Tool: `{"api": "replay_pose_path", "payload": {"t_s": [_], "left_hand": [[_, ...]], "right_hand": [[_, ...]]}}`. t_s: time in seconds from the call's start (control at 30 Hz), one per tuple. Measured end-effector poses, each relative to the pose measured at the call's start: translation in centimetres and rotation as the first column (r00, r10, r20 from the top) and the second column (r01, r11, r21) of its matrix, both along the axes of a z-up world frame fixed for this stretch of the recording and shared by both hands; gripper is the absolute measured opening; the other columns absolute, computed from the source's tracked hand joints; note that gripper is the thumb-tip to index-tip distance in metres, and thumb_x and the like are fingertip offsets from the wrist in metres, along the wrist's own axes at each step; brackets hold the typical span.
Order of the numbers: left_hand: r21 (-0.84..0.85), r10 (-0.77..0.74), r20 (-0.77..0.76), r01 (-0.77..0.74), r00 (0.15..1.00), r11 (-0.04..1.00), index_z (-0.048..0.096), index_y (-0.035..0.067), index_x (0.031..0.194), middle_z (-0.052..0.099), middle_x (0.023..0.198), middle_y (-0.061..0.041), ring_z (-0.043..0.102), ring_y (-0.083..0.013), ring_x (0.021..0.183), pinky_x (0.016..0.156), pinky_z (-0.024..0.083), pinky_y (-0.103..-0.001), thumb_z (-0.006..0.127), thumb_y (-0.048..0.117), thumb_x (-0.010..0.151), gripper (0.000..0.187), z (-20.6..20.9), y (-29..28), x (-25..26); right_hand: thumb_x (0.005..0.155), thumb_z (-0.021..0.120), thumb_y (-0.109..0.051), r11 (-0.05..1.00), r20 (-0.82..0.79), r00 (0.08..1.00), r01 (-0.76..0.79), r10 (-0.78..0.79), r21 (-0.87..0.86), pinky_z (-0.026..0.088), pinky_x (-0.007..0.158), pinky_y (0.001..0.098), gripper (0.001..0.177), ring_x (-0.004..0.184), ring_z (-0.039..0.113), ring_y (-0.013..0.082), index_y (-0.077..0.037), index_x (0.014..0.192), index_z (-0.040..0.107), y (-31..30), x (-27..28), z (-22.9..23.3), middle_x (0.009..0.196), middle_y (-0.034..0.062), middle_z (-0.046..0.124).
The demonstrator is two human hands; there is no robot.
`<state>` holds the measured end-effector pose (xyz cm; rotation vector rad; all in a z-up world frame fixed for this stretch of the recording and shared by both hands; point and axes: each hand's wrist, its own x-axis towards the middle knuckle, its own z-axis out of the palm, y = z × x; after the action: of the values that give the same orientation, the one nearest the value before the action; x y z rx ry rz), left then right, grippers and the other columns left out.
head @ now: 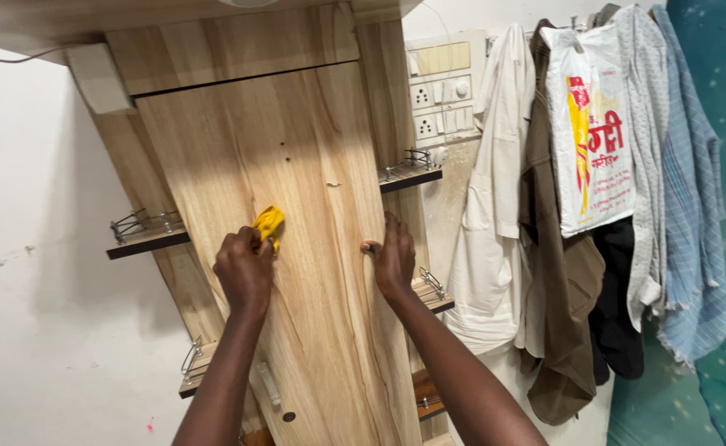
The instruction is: The person sprays a blue cleaning solution onto a wooden cabinet and wipes the surface with a yellow cloth. The person repeatedly wipes the cabinet door and surrounding areas.
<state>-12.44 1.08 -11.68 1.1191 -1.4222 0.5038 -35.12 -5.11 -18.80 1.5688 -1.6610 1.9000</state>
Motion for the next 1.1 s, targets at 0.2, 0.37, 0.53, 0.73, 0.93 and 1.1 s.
{"api": "replay_pose_path", "payload": {"t_s": [0.2,0.37,0.53,0.73,0.93,1.1], "left_hand": [[-0.042,-0.017,0.136,0.023,0.991,0.999,0.070,0.001,0.100,0.068,0.093,-0.018,0.071,-0.0364,0.082,0.070,0.058,-0.046,0.082,0.011,0.083,0.023,0.2,-0.8,-5.6],[0.007,-0.047,0.236,0.047,0.971,0.999,0.069,0.002,0.104,0.066,0.096,-0.017,0.071,-0.0352,0.080,0.069,0.059,-0.045,0.080,0.012,0.086,0.023,0.8,-1.5,-8.9],[-0.051,-0.033,0.349,0.054,0.936,0.997,0.068,0.003,0.102,0.063,0.093,-0.015,0.071,-0.0313,0.082,0.067,0.060,-0.043,0.076,0.010,0.086,0.019,0.9,-2.2,-10.7],[-0.075,-0.053,0.401,0.091,0.914,0.993,0.065,0.004,0.095,0.061,0.093,-0.013,0.070,-0.0290,0.086,0.067,0.059,-0.042,0.071,0.006,0.091,0.008,0.8,-3.0,-11.9],[-0.138,0.018,0.539,0.067,0.842,0.988,0.066,0.003,0.101,0.063,0.100,-0.012,0.070,-0.0276,0.095,0.071,0.062,-0.038,0.072,-0.003,0.078,0.024,0.3,-3.6,-13.5],[-0.186,0.093,0.635,0.035,0.767,0.982,0.067,0.001,0.109,0.064,0.104,-0.012,0.070,-0.0249,0.096,0.075,0.062,-0.034,0.075,-0.005,0.076,0.035,0.3,-4.0,-13.9]], "right_hand": [[0.076,0.086,-0.013,0.998,-0.007,1.000,-0.020,0.019,-0.056,0.055,0.087,0.0510,0.069,0.107,0.063,0.0393,-0.006,0.136,0.053,0.7,-0.1,-0.1,0.120,0.0201,0.063],[0.079,0.085,-0.013,0.991,-0.009,0.999,-0.039,0.038,-0.128,0.053,0.088,0.0505,0.061,0.110,0.062,0.0403,-0.004,0.131,0.054,1.4,-0.1,-0.1,0.120,0.0199,0.063],[0.079,0.084,-0.016,0.993,0.007,0.999,-0.038,0.039,-0.115,0.052,0.088,0.0506,0.061,0.110,0.061,0.0407,-0.003,0.130,0.054,1.8,-0.1,0.1,0.120,0.0196,0.062],[0.079,0.086,-0.020,0.995,0.013,0.999,-0.042,0.044,-0.093,0.051,0.089,0.0517,0.060,0.110,0.059,0.0419,-0.001,0.126,0.054,2.0,-0.2,0.2,0.117,0.0198,0.061],[0.079,0.083,-0.007,0.990,-0.001,0.997,-0.072,0.072,-0.124,0.051,0.092,0.0514,0.068,0.117,0.058,0.0437,0.000,0.137,0.046,2.0,-0.4,-0.2,0.127,0.0241,0.058],[0.073,0.072,0.013,0.958,0.009,0.994,-0.107,0.113,-0.266,0.051,0.095,0.0503,0.109,0.125,0.052,0.0472,-0.007,0.163,0.015,2.6,0.1,-0.3,0.145,0.0292,0.049]]}}
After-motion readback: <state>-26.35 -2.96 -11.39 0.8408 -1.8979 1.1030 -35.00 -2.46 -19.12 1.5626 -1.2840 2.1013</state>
